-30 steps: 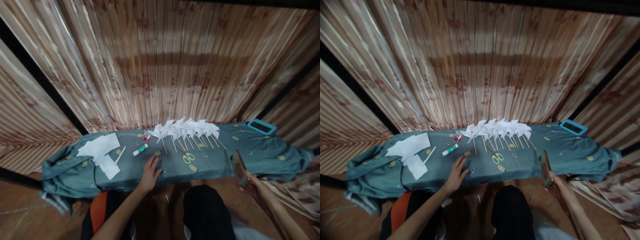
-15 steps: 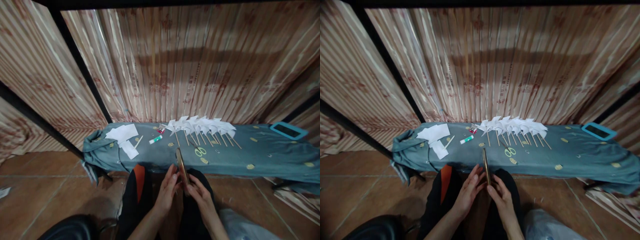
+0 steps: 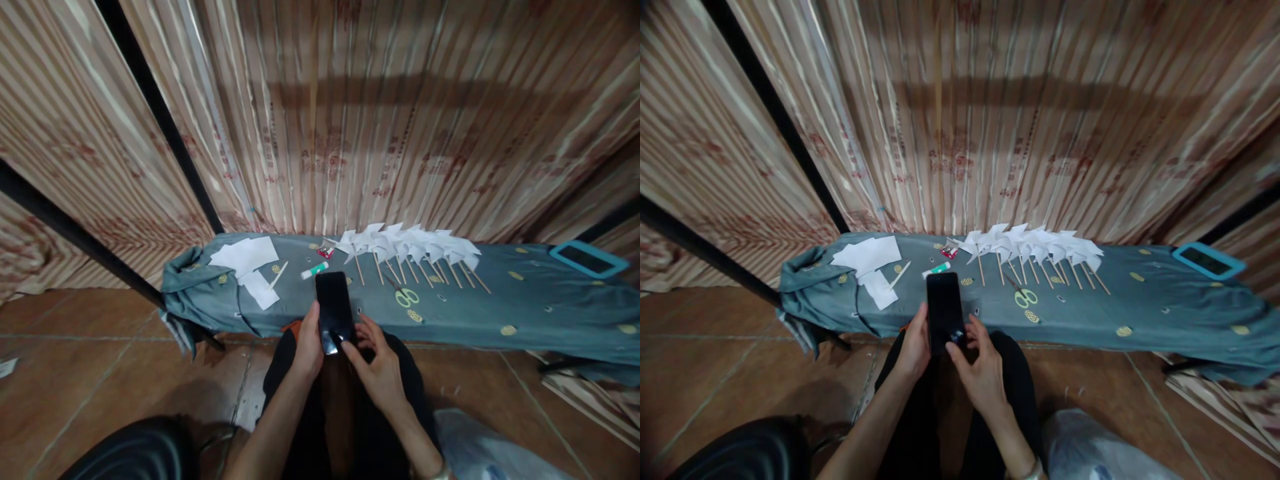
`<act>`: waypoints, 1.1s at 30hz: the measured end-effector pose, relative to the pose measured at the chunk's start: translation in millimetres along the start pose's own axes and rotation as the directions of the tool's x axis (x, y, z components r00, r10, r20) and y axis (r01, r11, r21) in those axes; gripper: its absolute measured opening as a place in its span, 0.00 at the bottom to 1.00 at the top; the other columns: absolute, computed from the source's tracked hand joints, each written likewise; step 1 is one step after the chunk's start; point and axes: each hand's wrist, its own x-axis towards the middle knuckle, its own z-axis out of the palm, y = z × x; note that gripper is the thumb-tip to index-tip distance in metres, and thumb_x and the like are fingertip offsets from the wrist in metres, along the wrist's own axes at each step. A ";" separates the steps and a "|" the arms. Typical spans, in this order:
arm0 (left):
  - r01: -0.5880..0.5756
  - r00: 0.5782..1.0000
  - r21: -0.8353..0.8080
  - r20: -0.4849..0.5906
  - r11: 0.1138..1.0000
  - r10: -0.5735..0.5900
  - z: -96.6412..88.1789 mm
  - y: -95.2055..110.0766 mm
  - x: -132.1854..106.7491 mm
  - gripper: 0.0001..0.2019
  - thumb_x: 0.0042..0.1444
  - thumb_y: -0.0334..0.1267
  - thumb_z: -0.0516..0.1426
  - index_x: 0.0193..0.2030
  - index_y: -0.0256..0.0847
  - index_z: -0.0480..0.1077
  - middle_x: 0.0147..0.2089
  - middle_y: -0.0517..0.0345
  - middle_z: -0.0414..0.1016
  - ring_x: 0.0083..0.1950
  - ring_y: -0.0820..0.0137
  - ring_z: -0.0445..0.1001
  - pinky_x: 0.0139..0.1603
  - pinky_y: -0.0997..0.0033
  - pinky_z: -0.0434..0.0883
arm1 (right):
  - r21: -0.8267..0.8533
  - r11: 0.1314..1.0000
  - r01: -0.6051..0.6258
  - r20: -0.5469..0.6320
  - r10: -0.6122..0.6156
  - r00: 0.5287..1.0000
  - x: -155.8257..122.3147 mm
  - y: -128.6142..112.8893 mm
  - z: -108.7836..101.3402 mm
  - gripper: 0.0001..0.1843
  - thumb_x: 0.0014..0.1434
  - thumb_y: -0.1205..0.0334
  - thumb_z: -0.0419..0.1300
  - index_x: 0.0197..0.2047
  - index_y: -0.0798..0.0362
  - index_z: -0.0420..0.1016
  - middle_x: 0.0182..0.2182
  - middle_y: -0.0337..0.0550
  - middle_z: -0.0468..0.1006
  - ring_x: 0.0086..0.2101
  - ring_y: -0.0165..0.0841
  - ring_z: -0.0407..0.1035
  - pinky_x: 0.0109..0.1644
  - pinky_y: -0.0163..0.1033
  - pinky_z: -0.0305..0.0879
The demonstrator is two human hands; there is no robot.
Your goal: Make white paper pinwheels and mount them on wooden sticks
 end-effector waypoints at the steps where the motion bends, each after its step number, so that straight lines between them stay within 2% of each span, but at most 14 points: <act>1: 0.021 1.000 -0.018 -0.004 1.000 -0.021 1.2 -0.6 9.4 0.28 0.49 0.58 0.61 0.46 0.35 0.76 0.47 0.48 0.81 0.56 0.56 0.75 0.60 0.56 0.67 | 0.098 0.995 -0.035 0.007 0.035 0.999 12.5 2.1 -2.1 0.34 0.55 0.44 0.61 0.61 0.52 0.65 0.47 0.51 0.79 0.45 0.42 0.74 0.52 0.50 0.70; 3: 0.034 0.999 -0.027 -0.028 0.999 -0.035 3.3 -3.8 25.5 0.27 0.49 0.58 0.61 0.44 0.34 0.75 0.42 0.48 0.82 0.50 0.56 0.78 0.56 0.56 0.71 | 0.228 0.969 -0.099 0.036 0.094 0.995 36.8 7.5 -5.6 0.32 0.56 0.40 0.59 0.56 0.54 0.70 0.43 0.50 0.80 0.44 0.41 0.75 0.48 0.47 0.72; 5: 0.048 0.997 -0.031 -0.055 0.998 -0.049 3.8 -8.8 35.8 0.26 0.51 0.57 0.60 0.43 0.32 0.75 0.39 0.48 0.82 0.47 0.57 0.79 0.53 0.58 0.72 | 0.297 0.933 -0.204 0.100 0.182 0.978 54.0 14.5 -6.1 0.33 0.54 0.36 0.59 0.52 0.53 0.73 0.40 0.48 0.81 0.40 0.40 0.76 0.40 0.42 0.74; 7: 0.094 0.991 -0.035 -0.092 0.995 -0.097 2.3 -13.9 39.9 0.24 0.55 0.55 0.58 0.43 0.32 0.75 0.37 0.48 0.82 0.44 0.57 0.80 0.50 0.58 0.74 | 0.390 0.852 -0.349 0.237 0.273 0.932 60.3 22.1 -3.6 0.34 0.54 0.33 0.57 0.49 0.54 0.74 0.35 0.47 0.81 0.33 0.37 0.76 0.33 0.39 0.73; 10: 0.175 0.974 -0.010 -0.145 0.984 -0.175 -1.9 -19.2 38.6 0.23 0.59 0.53 0.55 0.44 0.31 0.75 0.36 0.48 0.82 0.39 0.59 0.81 0.46 0.59 0.76 | 0.468 0.735 -0.491 0.408 0.313 0.858 54.6 31.8 1.4 0.32 0.55 0.33 0.56 0.46 0.54 0.74 0.30 0.45 0.81 0.27 0.33 0.75 0.28 0.37 0.73; 14: 0.173 0.973 0.015 -0.157 0.985 -0.168 -6.8 -21.4 37.0 0.23 0.59 0.53 0.55 0.43 0.30 0.75 0.34 0.47 0.82 0.37 0.58 0.82 0.45 0.60 0.76 | 0.482 0.689 -0.540 0.485 0.304 0.820 47.5 37.2 0.8 0.25 0.51 0.40 0.64 0.42 0.53 0.75 0.31 0.43 0.81 0.27 0.31 0.75 0.27 0.34 0.75; 18: 0.181 0.968 0.008 -0.177 0.983 -0.177 -8.4 -22.3 39.7 0.23 0.60 0.53 0.54 0.43 0.31 0.75 0.36 0.47 0.82 0.35 0.59 0.81 0.44 0.60 0.76 | 0.440 0.705 -0.556 0.549 0.279 0.788 50.9 37.5 -1.7 0.17 0.49 0.51 0.68 0.40 0.53 0.77 0.32 0.42 0.81 0.30 0.30 0.75 0.29 0.33 0.76; 22: 0.172 0.970 -0.017 -0.171 0.985 -0.173 -6.1 -23.9 43.9 0.22 0.63 0.50 0.51 0.43 0.32 0.76 0.36 0.49 0.83 0.35 0.62 0.81 0.44 0.63 0.75 | 0.375 0.736 -0.564 0.604 0.268 0.751 52.8 36.0 1.2 0.21 0.47 0.58 0.68 0.45 0.53 0.74 0.35 0.42 0.82 0.30 0.31 0.78 0.31 0.33 0.75; 25: 0.154 0.973 -0.017 -0.170 0.988 -0.155 -4.2 -26.1 48.7 0.21 0.64 0.49 0.50 0.42 0.33 0.76 0.34 0.52 0.82 0.32 0.65 0.80 0.40 0.66 0.75 | 0.352 0.746 -0.565 0.593 0.289 0.751 53.4 35.2 4.6 0.24 0.46 0.61 0.68 0.47 0.53 0.71 0.35 0.42 0.83 0.31 0.33 0.79 0.30 0.33 0.74; 30: 0.137 0.984 -0.007 -0.115 0.991 -0.137 -5.5 -30.6 55.8 0.23 0.61 0.54 0.52 0.44 0.34 0.76 0.36 0.52 0.82 0.39 0.63 0.81 0.44 0.68 0.74 | 0.353 0.781 -0.515 0.547 0.275 0.791 55.3 37.3 8.5 0.24 0.46 0.61 0.68 0.46 0.53 0.70 0.35 0.44 0.83 0.29 0.34 0.79 0.30 0.35 0.74; 33: 0.111 0.989 0.009 -0.104 0.994 -0.109 -6.7 -32.2 57.3 0.23 0.60 0.55 0.53 0.41 0.35 0.76 0.35 0.52 0.82 0.40 0.62 0.81 0.44 0.68 0.74 | 0.369 0.799 -0.475 0.513 0.252 0.821 55.6 39.9 11.0 0.25 0.46 0.58 0.68 0.47 0.53 0.70 0.35 0.43 0.83 0.28 0.34 0.79 0.30 0.35 0.74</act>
